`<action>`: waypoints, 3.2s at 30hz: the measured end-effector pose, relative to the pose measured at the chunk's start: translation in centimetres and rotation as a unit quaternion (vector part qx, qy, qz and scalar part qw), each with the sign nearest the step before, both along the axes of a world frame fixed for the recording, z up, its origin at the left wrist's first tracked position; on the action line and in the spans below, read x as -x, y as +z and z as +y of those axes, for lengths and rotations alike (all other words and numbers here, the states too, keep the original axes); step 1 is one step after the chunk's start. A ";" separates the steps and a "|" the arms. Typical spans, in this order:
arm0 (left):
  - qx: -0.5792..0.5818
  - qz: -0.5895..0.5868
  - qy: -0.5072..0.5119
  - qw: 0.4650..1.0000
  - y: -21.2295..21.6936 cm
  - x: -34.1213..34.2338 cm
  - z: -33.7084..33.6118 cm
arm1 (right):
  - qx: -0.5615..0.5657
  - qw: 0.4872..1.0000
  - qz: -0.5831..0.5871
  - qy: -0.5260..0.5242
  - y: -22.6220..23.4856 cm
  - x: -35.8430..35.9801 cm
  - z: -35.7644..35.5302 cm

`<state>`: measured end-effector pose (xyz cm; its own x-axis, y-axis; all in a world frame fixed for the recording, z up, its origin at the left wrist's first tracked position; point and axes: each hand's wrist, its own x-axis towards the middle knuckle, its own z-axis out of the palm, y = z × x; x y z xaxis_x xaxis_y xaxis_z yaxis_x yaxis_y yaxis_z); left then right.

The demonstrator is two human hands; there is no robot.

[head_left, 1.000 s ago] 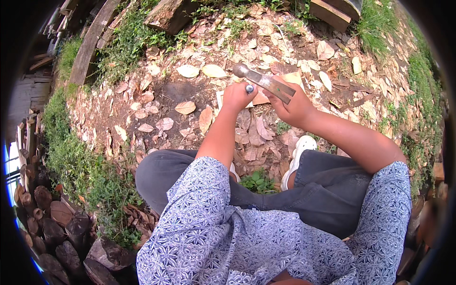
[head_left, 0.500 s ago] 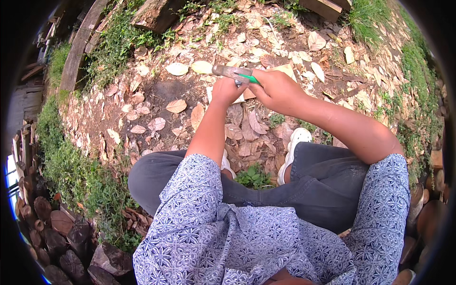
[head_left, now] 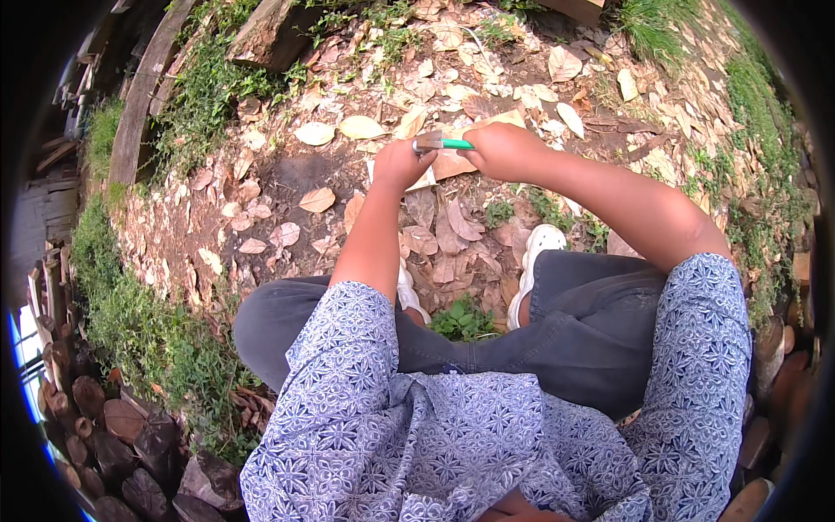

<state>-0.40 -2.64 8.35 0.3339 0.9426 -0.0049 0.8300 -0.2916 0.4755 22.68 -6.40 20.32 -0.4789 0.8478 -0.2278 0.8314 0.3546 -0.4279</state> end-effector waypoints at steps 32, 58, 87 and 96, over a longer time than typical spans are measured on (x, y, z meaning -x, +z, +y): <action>0.220 -0.350 0.173 0.894 -3.7 -0.4 -0.5 | 0.149 0.962 -0.083 -0.215 -6.5 -19.0 6.0; 0.078 -0.231 -0.063 0.968 -1.6 -3.7 -3.0 | 0.094 0.993 0.018 -0.076 -6.8 -12.9 3.3; 0.083 -0.183 -0.067 0.977 -2.2 -2.3 -0.3 | 0.031 0.986 0.072 -0.147 3.4 -3.1 -4.4; 0.034 -0.186 -0.071 0.979 -3.4 -1.6 -0.7 | -0.114 0.921 0.279 -0.246 9.2 4.9 -6.3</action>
